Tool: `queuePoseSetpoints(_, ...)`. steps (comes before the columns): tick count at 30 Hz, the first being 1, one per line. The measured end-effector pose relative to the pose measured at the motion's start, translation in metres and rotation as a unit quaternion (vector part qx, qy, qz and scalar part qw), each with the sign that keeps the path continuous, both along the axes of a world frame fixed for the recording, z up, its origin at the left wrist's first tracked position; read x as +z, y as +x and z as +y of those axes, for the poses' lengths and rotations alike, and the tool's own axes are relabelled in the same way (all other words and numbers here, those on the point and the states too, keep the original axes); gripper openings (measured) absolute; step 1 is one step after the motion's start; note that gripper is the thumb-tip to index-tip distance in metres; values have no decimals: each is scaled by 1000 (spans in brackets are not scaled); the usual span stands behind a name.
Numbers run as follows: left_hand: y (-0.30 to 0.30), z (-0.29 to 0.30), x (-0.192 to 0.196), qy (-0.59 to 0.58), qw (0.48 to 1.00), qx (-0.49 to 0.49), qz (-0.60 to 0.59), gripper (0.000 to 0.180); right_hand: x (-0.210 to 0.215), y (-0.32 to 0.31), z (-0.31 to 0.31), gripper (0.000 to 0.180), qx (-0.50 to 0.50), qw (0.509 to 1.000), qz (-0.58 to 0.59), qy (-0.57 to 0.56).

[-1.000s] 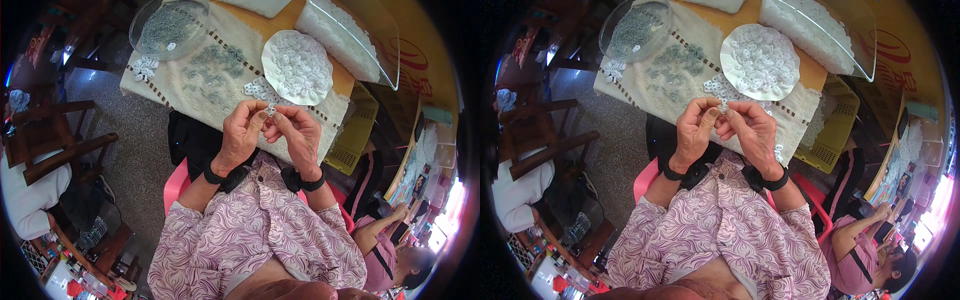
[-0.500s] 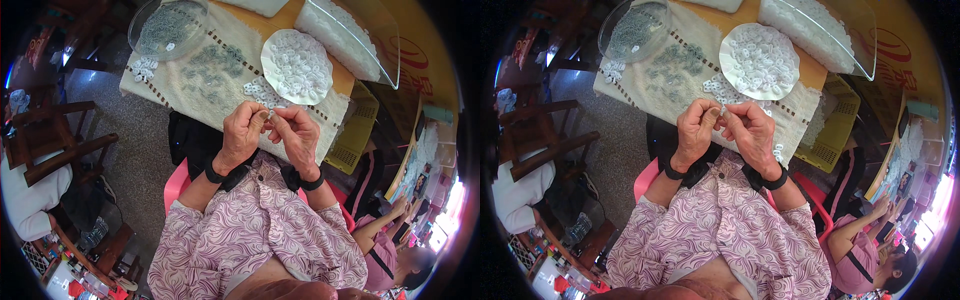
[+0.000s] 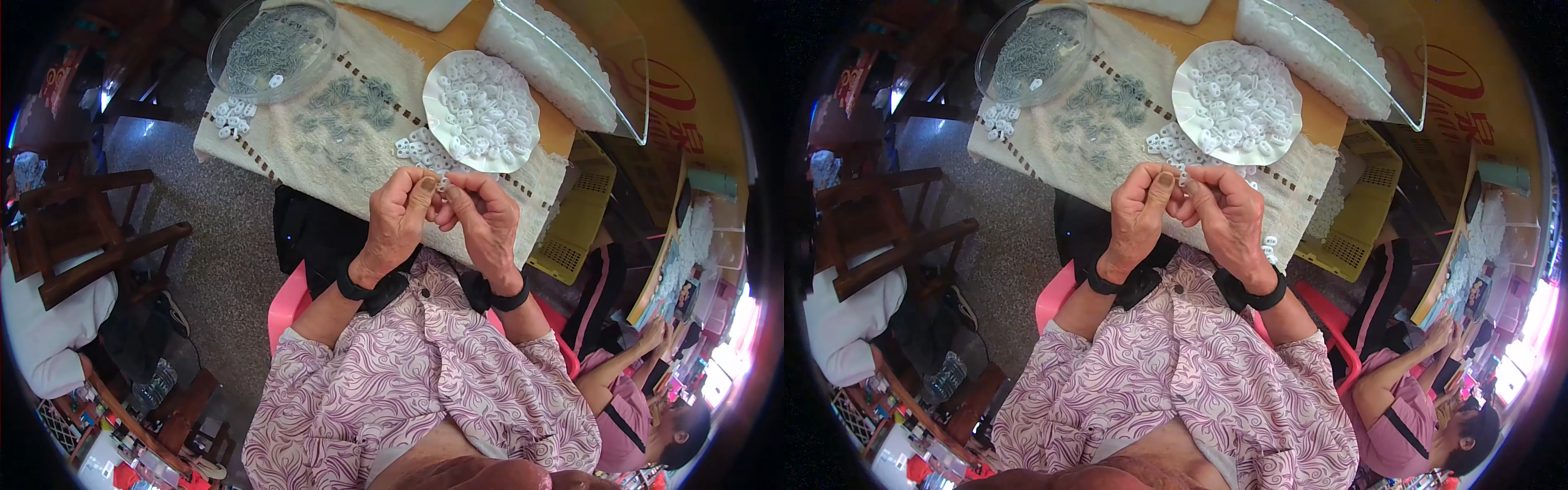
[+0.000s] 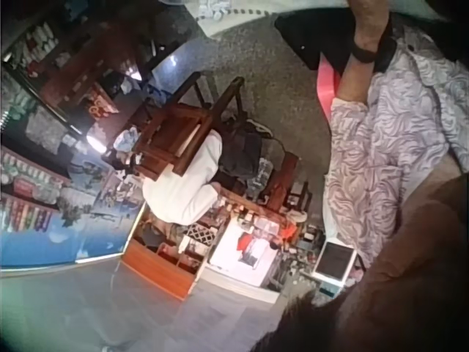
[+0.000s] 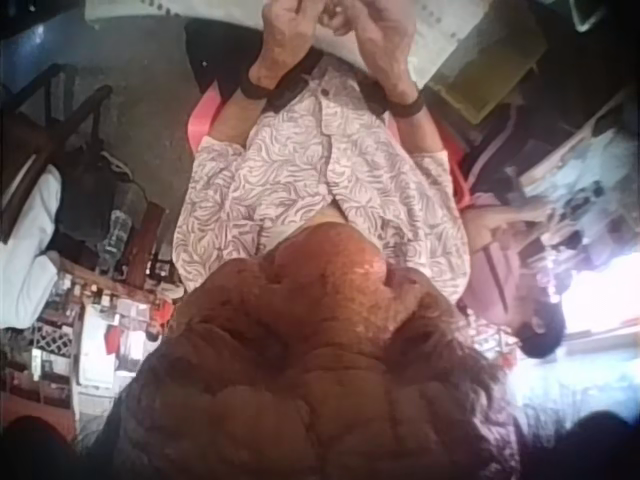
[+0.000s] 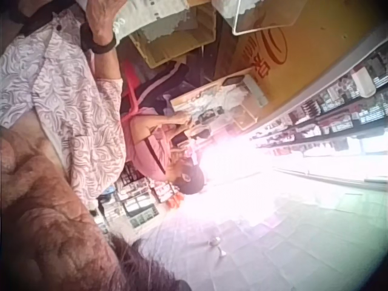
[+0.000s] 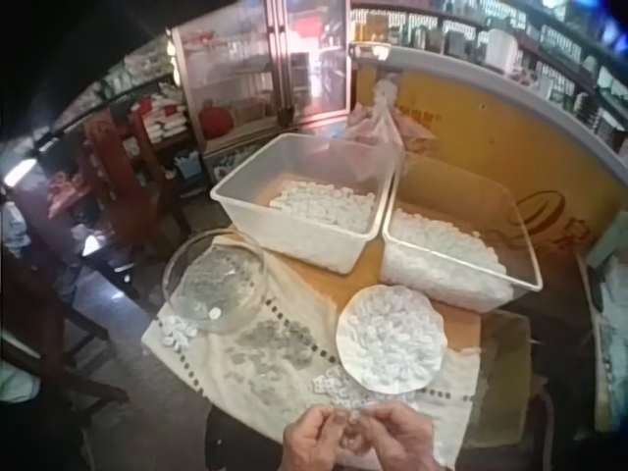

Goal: Manually assembling small white plastic components at a workbench.

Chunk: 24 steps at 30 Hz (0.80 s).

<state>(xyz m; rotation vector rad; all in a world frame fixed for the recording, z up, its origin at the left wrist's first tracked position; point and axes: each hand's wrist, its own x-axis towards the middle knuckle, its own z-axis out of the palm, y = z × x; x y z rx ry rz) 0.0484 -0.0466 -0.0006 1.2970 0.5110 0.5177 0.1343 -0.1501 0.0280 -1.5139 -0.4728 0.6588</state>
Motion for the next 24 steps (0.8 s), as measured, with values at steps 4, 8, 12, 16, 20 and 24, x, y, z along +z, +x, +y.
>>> queuePoseSetpoints(4,-2,2,3,-30,999,-18,1,16,7,3,-1,17,1,997,74,-4)
queuePoseSetpoints(8,-4,1,1,-26,999,-21,1,16,7,2,0,17,1,997,80,-2)
queuePoseSetpoints(12,-4,1,2,1,1000,-17,1,15,5,1,-1,16,3,996,85,0)
queuePoseSetpoints(16,-4,0,3,30,1000,0,5,11,5,-2,0,12,7,997,77,12)
queuePoseSetpoints(20,-5,0,1,102,995,21,10,12,5,-7,2,11,9,1000,23,14)
queuePoseSetpoints(24,-5,-1,2,53,998,17,2,11,6,-8,3,11,-9,1000,15,23)
